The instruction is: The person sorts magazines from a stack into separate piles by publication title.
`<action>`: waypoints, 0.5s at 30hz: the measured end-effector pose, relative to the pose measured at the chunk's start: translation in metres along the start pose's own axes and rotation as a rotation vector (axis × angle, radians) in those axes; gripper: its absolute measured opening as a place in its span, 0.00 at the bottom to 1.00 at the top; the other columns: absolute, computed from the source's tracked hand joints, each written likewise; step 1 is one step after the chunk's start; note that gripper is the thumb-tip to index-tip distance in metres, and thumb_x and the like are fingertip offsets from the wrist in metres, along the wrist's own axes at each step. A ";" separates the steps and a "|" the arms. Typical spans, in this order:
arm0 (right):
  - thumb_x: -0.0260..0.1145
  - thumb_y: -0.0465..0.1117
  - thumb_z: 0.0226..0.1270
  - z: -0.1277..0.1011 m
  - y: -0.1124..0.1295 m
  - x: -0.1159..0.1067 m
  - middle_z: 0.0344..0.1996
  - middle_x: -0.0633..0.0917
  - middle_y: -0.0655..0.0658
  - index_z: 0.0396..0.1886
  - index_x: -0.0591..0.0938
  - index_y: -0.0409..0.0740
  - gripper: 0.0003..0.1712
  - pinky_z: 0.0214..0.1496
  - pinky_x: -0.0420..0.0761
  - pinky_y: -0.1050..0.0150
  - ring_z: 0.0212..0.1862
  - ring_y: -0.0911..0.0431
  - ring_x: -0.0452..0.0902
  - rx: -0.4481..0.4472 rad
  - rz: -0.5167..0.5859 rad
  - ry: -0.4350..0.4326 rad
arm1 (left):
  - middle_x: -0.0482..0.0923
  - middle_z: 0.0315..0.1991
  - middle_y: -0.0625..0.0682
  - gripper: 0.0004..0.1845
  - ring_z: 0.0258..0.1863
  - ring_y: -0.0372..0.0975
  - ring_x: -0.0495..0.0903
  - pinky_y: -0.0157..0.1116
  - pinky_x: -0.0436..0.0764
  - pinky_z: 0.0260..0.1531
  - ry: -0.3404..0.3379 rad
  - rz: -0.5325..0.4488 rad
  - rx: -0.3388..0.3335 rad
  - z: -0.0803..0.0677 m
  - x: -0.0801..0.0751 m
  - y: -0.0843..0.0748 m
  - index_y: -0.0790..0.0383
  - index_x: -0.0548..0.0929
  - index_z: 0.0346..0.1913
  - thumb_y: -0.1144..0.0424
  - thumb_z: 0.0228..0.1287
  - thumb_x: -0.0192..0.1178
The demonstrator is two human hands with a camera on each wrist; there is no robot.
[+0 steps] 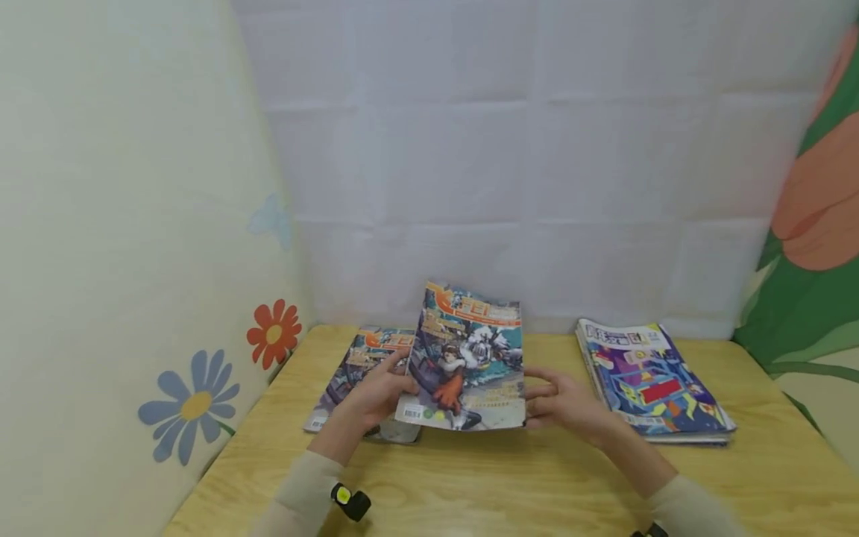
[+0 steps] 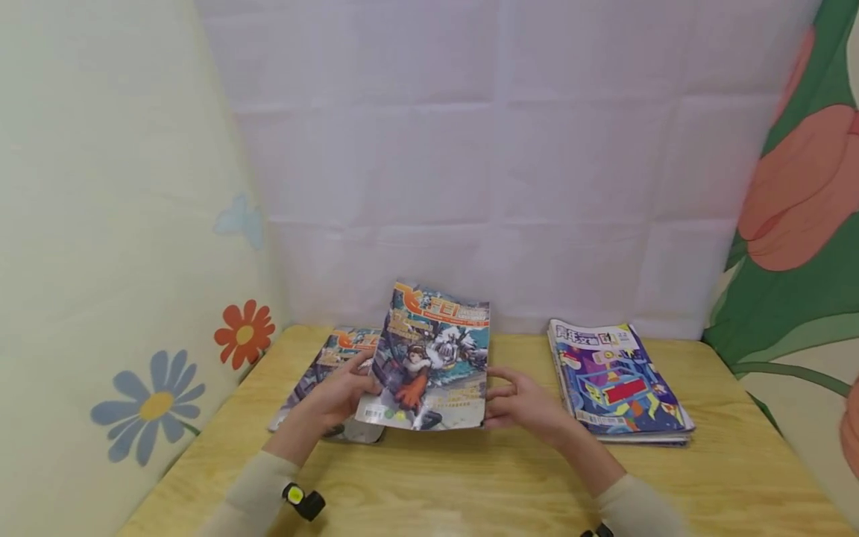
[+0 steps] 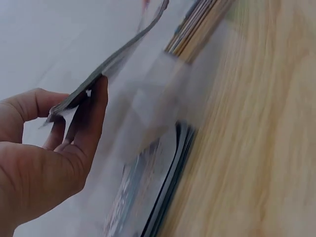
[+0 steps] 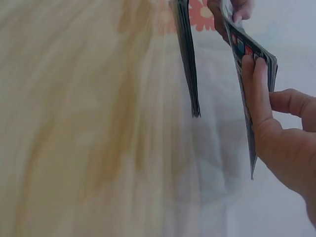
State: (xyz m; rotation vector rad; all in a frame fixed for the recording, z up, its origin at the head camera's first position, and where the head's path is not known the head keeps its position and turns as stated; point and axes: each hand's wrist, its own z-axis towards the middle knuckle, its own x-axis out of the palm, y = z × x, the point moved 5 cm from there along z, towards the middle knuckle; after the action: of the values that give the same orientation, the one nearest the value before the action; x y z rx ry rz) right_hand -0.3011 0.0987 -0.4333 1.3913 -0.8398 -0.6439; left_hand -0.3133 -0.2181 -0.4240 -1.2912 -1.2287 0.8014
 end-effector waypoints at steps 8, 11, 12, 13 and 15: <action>0.58 0.33 0.74 0.026 -0.013 0.033 0.48 0.84 0.31 0.71 0.62 0.24 0.31 0.48 0.85 0.49 0.43 0.43 0.86 0.083 0.092 -0.046 | 0.73 0.56 0.61 0.47 0.44 0.50 0.83 0.45 0.85 0.39 0.016 0.026 -0.009 -0.004 -0.044 -0.002 0.62 0.49 0.80 0.80 0.56 0.54; 0.59 0.31 0.72 0.038 -0.016 0.048 0.46 0.85 0.30 0.69 0.62 0.22 0.31 0.47 0.86 0.50 0.43 0.43 0.86 0.091 0.125 -0.053 | 0.74 0.55 0.59 0.45 0.43 0.49 0.83 0.45 0.86 0.39 0.040 0.058 -0.008 -0.006 -0.062 -0.007 0.63 0.50 0.79 0.78 0.58 0.54; 0.60 0.30 0.71 0.042 -0.017 0.054 0.45 0.85 0.29 0.68 0.62 0.21 0.31 0.47 0.86 0.51 0.43 0.43 0.86 0.095 0.136 -0.052 | 0.75 0.54 0.59 0.44 0.43 0.49 0.83 0.45 0.86 0.38 0.049 0.066 -0.009 -0.007 -0.068 -0.009 0.63 0.50 0.79 0.78 0.59 0.54; 0.60 0.29 0.70 0.046 -0.018 0.059 0.45 0.85 0.29 0.68 0.63 0.21 0.30 0.46 0.86 0.51 0.43 0.44 0.86 0.100 0.142 -0.054 | 0.77 0.53 0.58 0.44 0.43 0.48 0.84 0.45 0.86 0.38 0.056 0.075 -0.012 -0.008 -0.075 -0.010 0.63 0.50 0.79 0.78 0.60 0.54; 0.61 0.27 0.69 0.053 -0.022 0.070 0.44 0.85 0.29 0.67 0.63 0.20 0.30 0.45 0.86 0.52 0.42 0.44 0.87 0.110 0.150 -0.062 | 0.79 0.52 0.57 0.43 0.44 0.48 0.84 0.45 0.86 0.39 0.072 0.087 -0.022 -0.012 -0.089 -0.013 0.63 0.49 0.79 0.77 0.63 0.54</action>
State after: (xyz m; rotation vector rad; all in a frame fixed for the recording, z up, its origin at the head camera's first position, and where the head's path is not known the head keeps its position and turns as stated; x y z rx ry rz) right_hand -0.3028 0.0095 -0.4470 1.3973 -1.0314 -0.5338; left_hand -0.3241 -0.3080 -0.4287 -1.3880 -1.1329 0.7985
